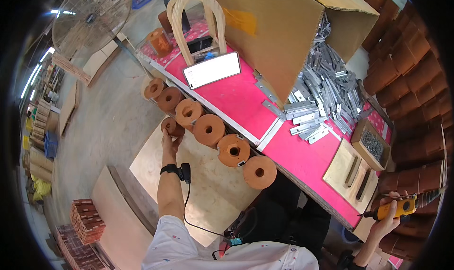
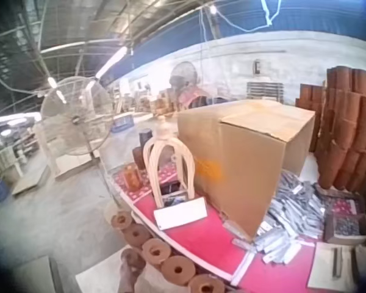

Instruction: Attaching metal brackets to wooden cylinders using an electric screwdriver.

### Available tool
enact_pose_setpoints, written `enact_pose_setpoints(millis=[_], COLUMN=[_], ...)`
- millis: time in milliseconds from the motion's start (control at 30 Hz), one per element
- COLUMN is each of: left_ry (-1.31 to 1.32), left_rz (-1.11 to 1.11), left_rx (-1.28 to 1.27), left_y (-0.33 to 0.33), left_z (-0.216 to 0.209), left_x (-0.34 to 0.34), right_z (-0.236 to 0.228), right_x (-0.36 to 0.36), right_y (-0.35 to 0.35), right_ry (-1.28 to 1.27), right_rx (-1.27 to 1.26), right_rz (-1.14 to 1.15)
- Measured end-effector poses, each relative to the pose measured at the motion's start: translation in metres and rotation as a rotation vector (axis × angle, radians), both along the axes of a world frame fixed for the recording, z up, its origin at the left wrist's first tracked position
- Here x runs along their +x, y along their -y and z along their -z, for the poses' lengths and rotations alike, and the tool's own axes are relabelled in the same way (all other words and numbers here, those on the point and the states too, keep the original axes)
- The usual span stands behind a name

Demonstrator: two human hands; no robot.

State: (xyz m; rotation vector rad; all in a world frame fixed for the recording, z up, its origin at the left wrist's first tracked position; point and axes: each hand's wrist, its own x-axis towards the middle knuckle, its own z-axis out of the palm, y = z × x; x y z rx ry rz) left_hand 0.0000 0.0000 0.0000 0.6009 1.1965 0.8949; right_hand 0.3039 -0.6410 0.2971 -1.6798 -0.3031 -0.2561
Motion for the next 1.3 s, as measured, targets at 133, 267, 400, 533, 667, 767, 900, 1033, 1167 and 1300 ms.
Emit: enact_pose_setpoints(millis=[133,267,400,533,667,767,900,1033,1167,1300], left_ry=[-0.034,-0.135,0.019,-0.093,-0.275,-0.083,-0.022,0.201,0.302,0.316], left_rz=[-0.02,-0.065,0.324,0.966,1.643,1.918,1.972,1.944,1.656,1.447], left_rx=[0.009,0.013,0.158,0.126,0.134,0.1,0.528,1.044,1.494,1.548], left_y=[0.011,0.036,0.065,0.146,0.254,0.314,0.412,0.503,0.564,0.583], left_z=[-0.006,0.001,0.02,-0.078,-0.194,-0.223,-0.273,-0.281,-0.262,-0.24], left_x=[0.004,0.025,-0.033,-0.043,0.033,0.092,0.183,0.263,0.303,0.318], right_z=[-0.001,-0.011,0.014,-0.012,-0.018,-0.02,-0.037,-0.049,-0.056,-0.055], right_x=[-0.009,-0.031,-0.026,-0.029,-0.029,-0.03,-0.046,-0.047,-0.045,-0.044], right_y=[-0.002,-0.001,-0.005,-0.042,-0.034,-0.011,0.018,0.065,0.1,0.109], right_ry=[0.039,0.036,-0.175,-0.1,-0.033,0.054,-0.164,-0.113,0.028,0.019], right_rx=[-0.02,-0.006,-0.105,0.019,0.043,-0.016,0.082,0.155,-0.027,0.012], right_rz=[0.025,0.125,0.32,-0.028,-0.16,-0.198,-0.144,-0.008,0.082,0.101])
